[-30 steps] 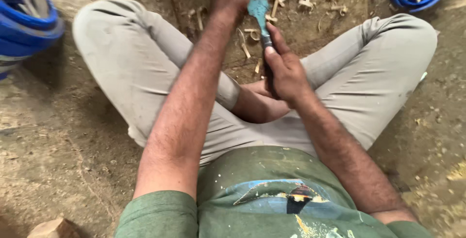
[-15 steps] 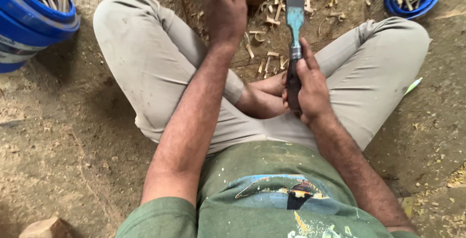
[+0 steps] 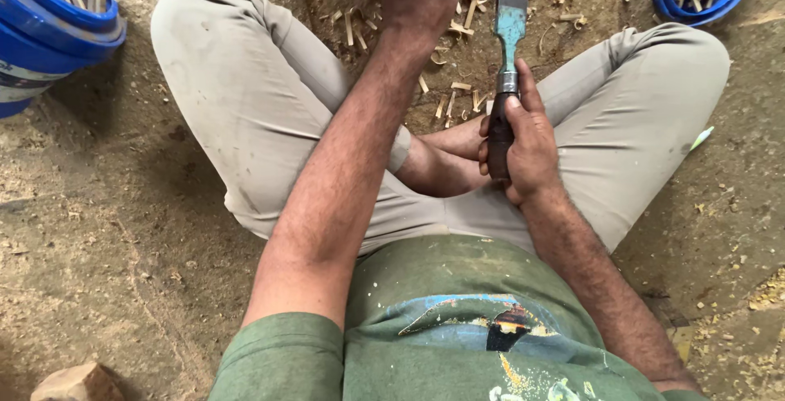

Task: The person uses a chisel to shape small wooden pegs, handling them individually and placing finished pieces into a blue container.

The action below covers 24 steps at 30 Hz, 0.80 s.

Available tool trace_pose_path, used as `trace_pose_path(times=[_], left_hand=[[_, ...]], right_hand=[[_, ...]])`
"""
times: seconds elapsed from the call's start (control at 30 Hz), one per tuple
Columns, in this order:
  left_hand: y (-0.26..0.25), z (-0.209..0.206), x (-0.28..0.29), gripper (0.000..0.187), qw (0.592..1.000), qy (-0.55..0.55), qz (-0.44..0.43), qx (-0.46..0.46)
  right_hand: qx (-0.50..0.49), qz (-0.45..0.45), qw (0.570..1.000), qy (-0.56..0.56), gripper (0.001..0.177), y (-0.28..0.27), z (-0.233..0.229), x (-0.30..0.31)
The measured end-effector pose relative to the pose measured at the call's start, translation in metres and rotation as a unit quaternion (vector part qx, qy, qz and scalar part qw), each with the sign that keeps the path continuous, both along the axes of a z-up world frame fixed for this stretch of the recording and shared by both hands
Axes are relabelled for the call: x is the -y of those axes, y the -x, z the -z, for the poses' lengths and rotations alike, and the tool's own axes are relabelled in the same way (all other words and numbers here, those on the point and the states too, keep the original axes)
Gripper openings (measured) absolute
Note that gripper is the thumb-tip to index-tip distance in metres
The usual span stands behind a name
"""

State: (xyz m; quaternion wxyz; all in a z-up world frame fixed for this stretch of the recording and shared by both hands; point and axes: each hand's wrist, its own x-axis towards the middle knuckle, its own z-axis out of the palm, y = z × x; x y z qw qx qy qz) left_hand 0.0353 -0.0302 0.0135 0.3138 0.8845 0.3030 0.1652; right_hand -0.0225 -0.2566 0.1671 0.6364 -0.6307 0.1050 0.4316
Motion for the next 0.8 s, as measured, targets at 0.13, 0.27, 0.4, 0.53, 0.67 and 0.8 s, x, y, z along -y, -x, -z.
trace_pose_path(times=[0.13,0.27,0.4,0.53,0.67,0.8], left_hand=[[0.009,-0.005,0.0,0.025,0.997,-0.006,-0.034,0.07],[0.024,-0.008,-0.008,0.029,0.995,-0.037,-0.049,0.082],[0.026,-0.005,-0.021,0.037,0.998,-0.001,-0.052,0.033],[0.029,-0.004,-0.026,0.046,0.995,0.063,-0.074,0.021],[0.037,-0.011,-0.025,0.055,0.982,0.16,-0.1,0.006],[0.061,-0.025,-0.009,0.087,0.983,0.144,-0.073,0.084]], right_hand=[[-0.003,0.007,1.0,-0.018,0.06,-0.002,0.005,0.003],[-0.009,-0.005,1.0,-0.027,0.061,-0.003,0.009,0.003],[0.002,-0.01,0.999,-0.042,0.061,-0.002,0.007,0.002],[-0.006,-0.014,1.0,-0.008,0.062,0.002,0.003,0.004],[0.041,-0.089,0.995,0.019,0.058,0.015,-0.002,0.005],[0.032,-0.174,0.984,0.032,0.058,0.021,-0.009,0.001]])
